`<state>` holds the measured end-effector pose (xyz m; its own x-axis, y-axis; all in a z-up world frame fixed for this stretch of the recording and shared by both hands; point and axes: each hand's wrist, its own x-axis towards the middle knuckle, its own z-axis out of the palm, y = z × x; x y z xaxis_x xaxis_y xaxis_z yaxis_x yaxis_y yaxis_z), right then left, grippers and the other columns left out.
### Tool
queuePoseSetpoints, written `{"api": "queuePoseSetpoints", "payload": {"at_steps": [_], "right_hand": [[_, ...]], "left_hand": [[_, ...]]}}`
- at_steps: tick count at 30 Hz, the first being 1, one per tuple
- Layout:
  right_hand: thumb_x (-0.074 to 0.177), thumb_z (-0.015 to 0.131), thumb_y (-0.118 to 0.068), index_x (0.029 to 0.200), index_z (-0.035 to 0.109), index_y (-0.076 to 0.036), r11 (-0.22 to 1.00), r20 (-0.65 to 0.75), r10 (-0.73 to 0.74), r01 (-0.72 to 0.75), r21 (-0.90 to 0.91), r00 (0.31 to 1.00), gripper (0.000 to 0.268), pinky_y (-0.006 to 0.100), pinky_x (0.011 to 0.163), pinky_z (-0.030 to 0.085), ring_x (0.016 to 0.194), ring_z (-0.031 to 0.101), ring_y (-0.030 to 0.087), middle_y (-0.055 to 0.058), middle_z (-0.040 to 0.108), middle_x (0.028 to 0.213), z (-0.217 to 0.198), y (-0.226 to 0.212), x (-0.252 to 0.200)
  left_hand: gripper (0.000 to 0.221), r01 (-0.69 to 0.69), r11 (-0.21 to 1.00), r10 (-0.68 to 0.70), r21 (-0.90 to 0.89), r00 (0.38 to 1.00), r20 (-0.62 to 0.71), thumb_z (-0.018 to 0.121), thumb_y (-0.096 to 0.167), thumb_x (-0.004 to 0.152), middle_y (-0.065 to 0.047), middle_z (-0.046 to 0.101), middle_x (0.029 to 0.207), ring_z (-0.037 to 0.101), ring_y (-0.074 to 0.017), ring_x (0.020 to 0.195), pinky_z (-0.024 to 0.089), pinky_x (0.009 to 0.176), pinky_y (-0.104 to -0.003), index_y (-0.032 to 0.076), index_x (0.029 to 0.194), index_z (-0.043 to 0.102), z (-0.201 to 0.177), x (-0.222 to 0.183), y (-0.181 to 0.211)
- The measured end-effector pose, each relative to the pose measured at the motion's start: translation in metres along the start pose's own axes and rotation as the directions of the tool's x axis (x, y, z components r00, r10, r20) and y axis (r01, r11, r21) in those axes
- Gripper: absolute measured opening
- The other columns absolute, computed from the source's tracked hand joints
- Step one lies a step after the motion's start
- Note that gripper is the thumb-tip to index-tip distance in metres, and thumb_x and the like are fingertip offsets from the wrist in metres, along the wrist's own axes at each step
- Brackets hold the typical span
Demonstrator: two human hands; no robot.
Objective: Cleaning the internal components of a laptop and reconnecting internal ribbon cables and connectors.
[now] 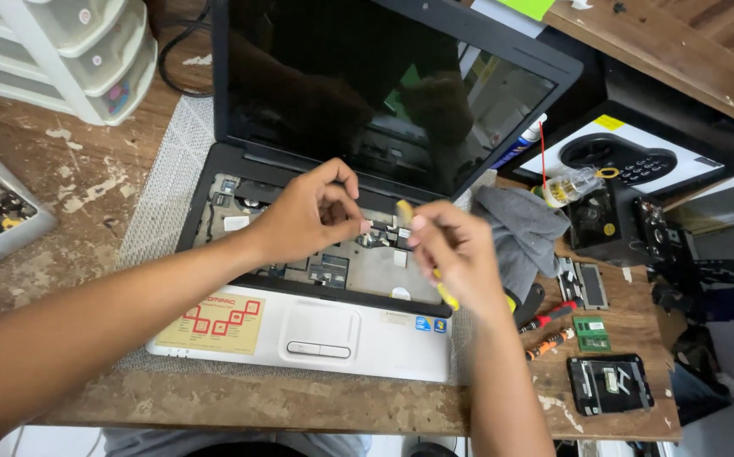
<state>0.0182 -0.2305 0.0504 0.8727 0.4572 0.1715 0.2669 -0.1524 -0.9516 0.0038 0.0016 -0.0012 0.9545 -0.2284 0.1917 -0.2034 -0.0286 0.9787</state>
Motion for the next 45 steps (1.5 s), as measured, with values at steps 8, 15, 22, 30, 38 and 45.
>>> {"api": "queuePoseSetpoints", "payload": {"at_steps": [8,15,22,30,38,45], "right_hand": [[0.093,0.066,-0.004,0.085,0.066,0.005,0.741,-0.233,-0.127,-0.064,-0.669,0.964,0.012,0.041,0.045,0.044,0.043,0.059,0.034,0.021,0.059,0.053,-0.058,0.029,0.011],[0.084,0.074,-0.027,0.085,0.072,-0.003,0.380,-0.403,0.264,-0.479,-0.791,0.876,0.023,0.053,0.062,0.058,0.076,0.073,0.048,0.023,0.072,0.075,-0.070,0.048,0.010],[0.089,0.076,-0.032,0.088,0.069,-0.005,0.500,-0.226,0.075,-0.233,-0.834,0.971,0.028,0.055,0.068,0.055,0.074,0.072,0.045,0.015,0.072,0.068,-0.032,0.000,0.005],[0.093,0.065,-0.004,0.101,0.076,-0.015,0.654,0.129,-0.246,0.263,-0.710,0.961,0.017,0.034,0.053,0.057,0.059,0.069,0.023,0.003,0.065,0.068,0.006,0.002,0.002],[0.090,0.057,0.008,0.113,0.074,-0.014,0.616,0.152,-0.338,0.341,-0.710,0.929,0.036,0.035,0.061,0.059,0.073,0.071,0.024,0.002,0.068,0.096,0.016,-0.001,-0.001],[0.080,0.064,0.012,0.097,0.077,-0.008,0.665,0.297,-0.236,0.376,-0.645,0.925,0.029,0.048,0.082,0.052,0.090,0.063,0.038,0.018,0.065,0.108,0.018,-0.003,0.008]], "left_hand": [[0.021,0.015,0.999,-0.018,-0.038,0.998,-0.067,0.070,0.003,0.088,-0.009,0.076,0.088,0.067,-0.0132,0.070,0.053,0.060,-0.024,0.011,0.099,0.054,0.004,0.001,-0.006],[0.014,-0.025,0.986,-0.005,-0.162,0.984,-0.180,0.068,0.006,0.093,-0.013,0.072,0.093,0.067,-0.0140,0.071,0.056,0.058,-0.023,0.007,0.098,0.055,0.005,0.006,-0.018],[0.013,-0.103,0.990,0.074,-0.091,0.958,-0.275,0.067,0.009,0.095,-0.012,0.069,0.098,0.066,-0.0137,0.077,0.056,0.062,-0.022,0.005,0.098,0.056,-0.016,0.007,-0.010],[0.018,-0.297,0.787,0.396,0.541,0.915,-0.074,0.075,0.000,0.081,-0.008,0.067,0.091,0.068,-0.0261,0.081,0.056,0.070,-0.035,0.010,0.092,0.064,-0.070,-0.016,0.009],[0.012,-0.498,0.406,0.381,0.767,0.855,0.353,0.071,0.002,0.083,-0.010,0.069,0.104,0.064,-0.0296,0.099,0.050,0.087,-0.043,0.009,0.092,0.071,-0.068,-0.025,0.005],[0.021,-0.487,0.415,0.204,0.769,0.873,0.443,0.069,0.010,0.085,-0.008,0.065,0.119,0.058,-0.0280,0.117,0.042,0.101,-0.048,0.015,0.104,0.074,-0.063,-0.030,0.010]]}}
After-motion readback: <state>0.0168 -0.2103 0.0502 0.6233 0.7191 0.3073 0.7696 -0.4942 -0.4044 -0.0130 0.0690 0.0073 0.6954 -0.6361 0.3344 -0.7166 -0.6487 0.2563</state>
